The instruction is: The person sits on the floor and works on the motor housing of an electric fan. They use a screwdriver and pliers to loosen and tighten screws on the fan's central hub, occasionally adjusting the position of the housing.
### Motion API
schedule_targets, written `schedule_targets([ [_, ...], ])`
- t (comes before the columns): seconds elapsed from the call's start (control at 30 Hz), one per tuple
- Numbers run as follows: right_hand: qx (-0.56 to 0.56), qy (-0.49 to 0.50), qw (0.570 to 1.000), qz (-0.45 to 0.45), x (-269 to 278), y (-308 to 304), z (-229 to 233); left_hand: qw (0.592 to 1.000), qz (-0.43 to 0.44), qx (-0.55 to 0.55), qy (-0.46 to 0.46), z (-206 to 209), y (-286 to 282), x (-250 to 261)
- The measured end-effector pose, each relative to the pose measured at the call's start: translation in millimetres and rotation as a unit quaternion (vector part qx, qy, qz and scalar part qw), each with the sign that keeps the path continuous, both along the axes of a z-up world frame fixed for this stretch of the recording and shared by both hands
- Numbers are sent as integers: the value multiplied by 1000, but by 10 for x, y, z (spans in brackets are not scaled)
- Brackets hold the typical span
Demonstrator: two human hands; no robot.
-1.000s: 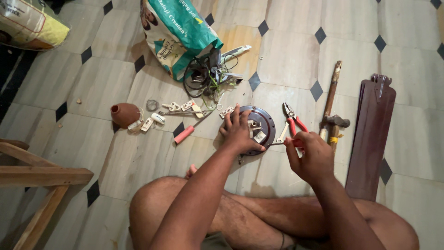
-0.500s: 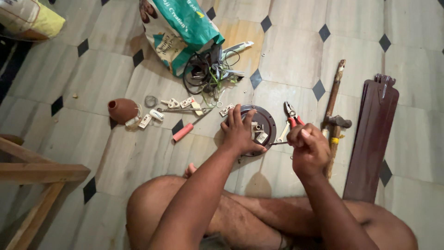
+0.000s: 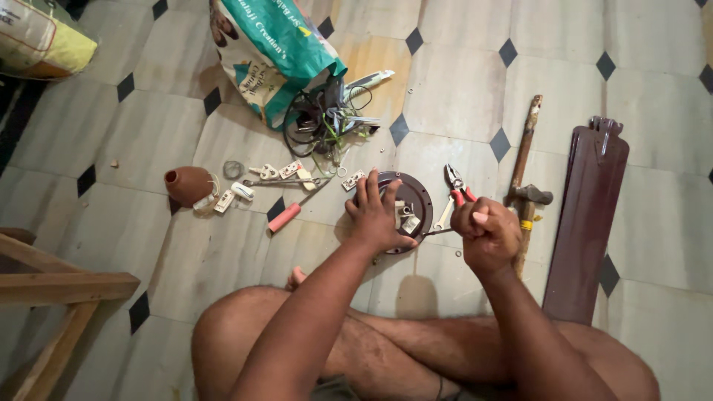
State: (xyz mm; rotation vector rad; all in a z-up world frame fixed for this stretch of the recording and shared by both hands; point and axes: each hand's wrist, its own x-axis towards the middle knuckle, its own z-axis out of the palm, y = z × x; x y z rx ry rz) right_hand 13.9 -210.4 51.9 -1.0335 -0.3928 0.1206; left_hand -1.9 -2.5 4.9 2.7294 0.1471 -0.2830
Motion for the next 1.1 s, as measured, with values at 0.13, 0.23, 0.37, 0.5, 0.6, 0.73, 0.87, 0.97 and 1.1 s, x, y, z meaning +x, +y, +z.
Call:
schedule_targets([
  [0.13, -11, 29, 995, 95, 6, -28, 31, 999, -45, -8, -8, 40, 36, 34],
  [0.23, -29, -6, 999, 14, -22, 68, 103, 999, -39, -16, -1, 45, 72, 75],
  [0.37, 14, 83, 993, -87, -134, 202, 229, 997, 50, -63, -12, -14, 50, -39],
  [0.5, -83, 157, 968, -176, -100, 232, 361, 989, 117, -74, 45, -62, -53, -80],
  [0.6, -195, 82, 958, -196, -73, 237, 423, 989, 103, -56, 88, -23, 9, -36],
  [0.73, -63, 48, 990, -115, -1, 253, 334, 994, 59, -54, 78, 23, 123, -42],
  [0.87, -8, 40, 997, -60, 63, 264, 135, 998, 18, -26, 48, 48, 139, -49],
  [0.97, -32, 8, 998, -47, 46, 186, 36, 998, 15, -15, 59, 77, 103, -51],
  [1.1, -21, 13, 999, -46, 93, 103, 7, 996, 9, 17, 82, 138, 97, -16],
])
